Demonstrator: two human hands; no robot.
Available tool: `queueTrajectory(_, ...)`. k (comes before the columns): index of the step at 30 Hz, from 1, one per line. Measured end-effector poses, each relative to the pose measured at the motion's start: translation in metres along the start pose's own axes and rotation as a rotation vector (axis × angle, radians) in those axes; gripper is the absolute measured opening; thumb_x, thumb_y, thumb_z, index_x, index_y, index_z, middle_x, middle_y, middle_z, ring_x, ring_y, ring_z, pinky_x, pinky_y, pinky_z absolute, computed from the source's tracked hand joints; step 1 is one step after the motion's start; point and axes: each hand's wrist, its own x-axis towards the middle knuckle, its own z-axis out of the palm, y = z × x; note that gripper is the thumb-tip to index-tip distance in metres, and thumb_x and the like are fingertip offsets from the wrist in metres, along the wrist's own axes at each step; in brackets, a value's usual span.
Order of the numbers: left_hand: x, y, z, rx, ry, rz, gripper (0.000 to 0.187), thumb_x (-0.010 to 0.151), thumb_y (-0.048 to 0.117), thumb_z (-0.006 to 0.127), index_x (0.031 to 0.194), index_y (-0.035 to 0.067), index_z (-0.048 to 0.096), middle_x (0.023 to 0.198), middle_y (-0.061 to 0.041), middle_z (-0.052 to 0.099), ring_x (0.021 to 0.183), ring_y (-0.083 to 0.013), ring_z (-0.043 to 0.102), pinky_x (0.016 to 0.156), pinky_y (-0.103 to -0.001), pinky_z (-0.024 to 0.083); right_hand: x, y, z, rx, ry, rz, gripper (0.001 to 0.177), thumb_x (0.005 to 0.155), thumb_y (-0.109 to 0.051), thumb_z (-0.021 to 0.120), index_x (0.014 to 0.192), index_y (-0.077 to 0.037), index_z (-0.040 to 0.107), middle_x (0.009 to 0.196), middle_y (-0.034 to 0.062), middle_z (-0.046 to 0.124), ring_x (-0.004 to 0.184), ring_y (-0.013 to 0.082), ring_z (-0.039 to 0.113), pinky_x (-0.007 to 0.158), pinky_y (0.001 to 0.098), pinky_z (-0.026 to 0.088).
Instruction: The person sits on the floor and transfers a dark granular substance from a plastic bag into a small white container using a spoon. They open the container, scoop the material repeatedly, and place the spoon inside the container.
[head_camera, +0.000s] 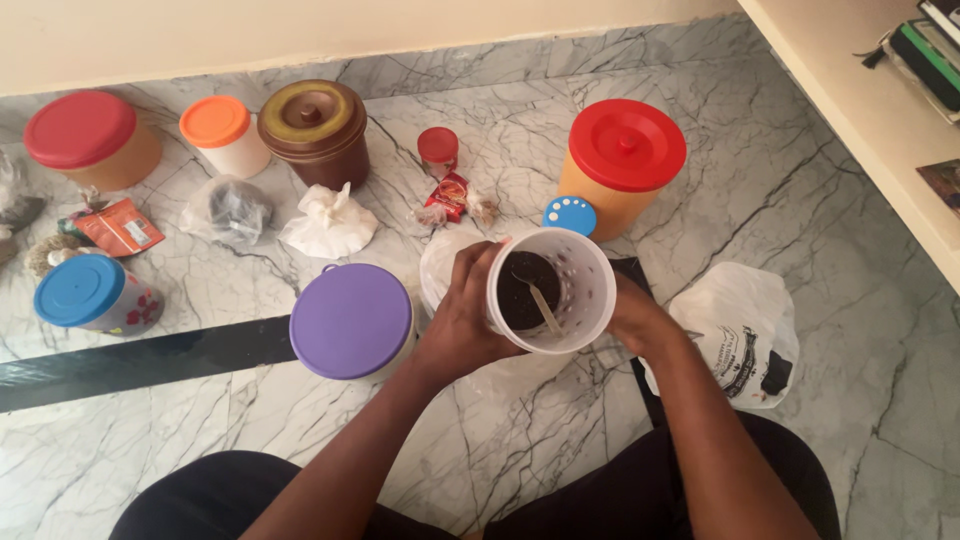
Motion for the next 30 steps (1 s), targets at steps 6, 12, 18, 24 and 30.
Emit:
queueTrajectory(6,0.002,0.002,-0.003,0.086,-0.018,-0.023,0.117,0.056,0.024,0.099,0.153,0.010,0.035,0.148,-0.019,0.042,0.136,-0.0401,0.050,0.107,-0.046,0.051,-0.003,0.000,0.010,-0.353,0.314,-0.582,0.035,0.089,-0.011,0.073,0.121,-0.002,0.063,0.117,0.0057,0.068,0.103,0.0113,0.066,0.090,0.0299,0.055)
queueTrajectory(12,0.004,-0.001,-0.006,0.229,0.000,-0.035,0.114,0.058,0.026,0.098,0.152,0.010,0.036,0.148,-0.017,0.046,0.136,-0.0398,0.049,0.108,-0.049,0.047,-0.048,-0.040,0.035,-0.306,0.582,-0.738,0.014,0.101,-0.013,0.076,0.104,-0.002,0.068,0.085,-0.0001,0.067,0.077,0.0083,0.059,0.071,0.0289,0.049)
queueTrajectory(18,0.008,-0.007,-0.005,0.348,0.051,-0.049,0.114,0.055,0.029,0.098,0.150,0.010,0.038,0.147,-0.016,0.048,0.136,-0.0409,0.044,0.110,-0.052,0.040,-0.067,-0.066,0.064,-1.103,0.373,-0.970,0.015,0.084,-0.018,0.083,0.098,-0.015,0.077,0.080,0.0019,0.073,0.076,0.0190,0.060,0.071,0.0359,0.051)
queueTrajectory(24,0.011,-0.004,-0.009,0.289,0.044,-0.168,0.116,0.055,0.028,0.098,0.151,0.010,0.037,0.149,-0.015,0.047,0.137,-0.0401,0.044,0.109,-0.049,0.043,-0.067,-0.065,0.071,-0.849,0.676,-0.914,0.038,0.088,-0.018,0.079,0.122,-0.006,0.066,0.104,0.0149,0.064,0.081,0.0157,0.064,0.068,0.0300,0.055)
queueTrajectory(30,0.017,0.004,-0.006,0.354,-0.076,-0.199,0.109,0.058,0.032,0.094,0.151,0.015,0.038,0.154,-0.011,0.044,0.142,-0.0358,0.039,0.110,-0.053,0.041,-0.051,-0.055,0.036,-0.417,0.375,-0.232,0.034,0.094,-0.018,0.059,0.122,-0.004,0.070,0.076,0.0086,0.073,0.054,0.0119,0.067,0.049,0.0292,0.055)
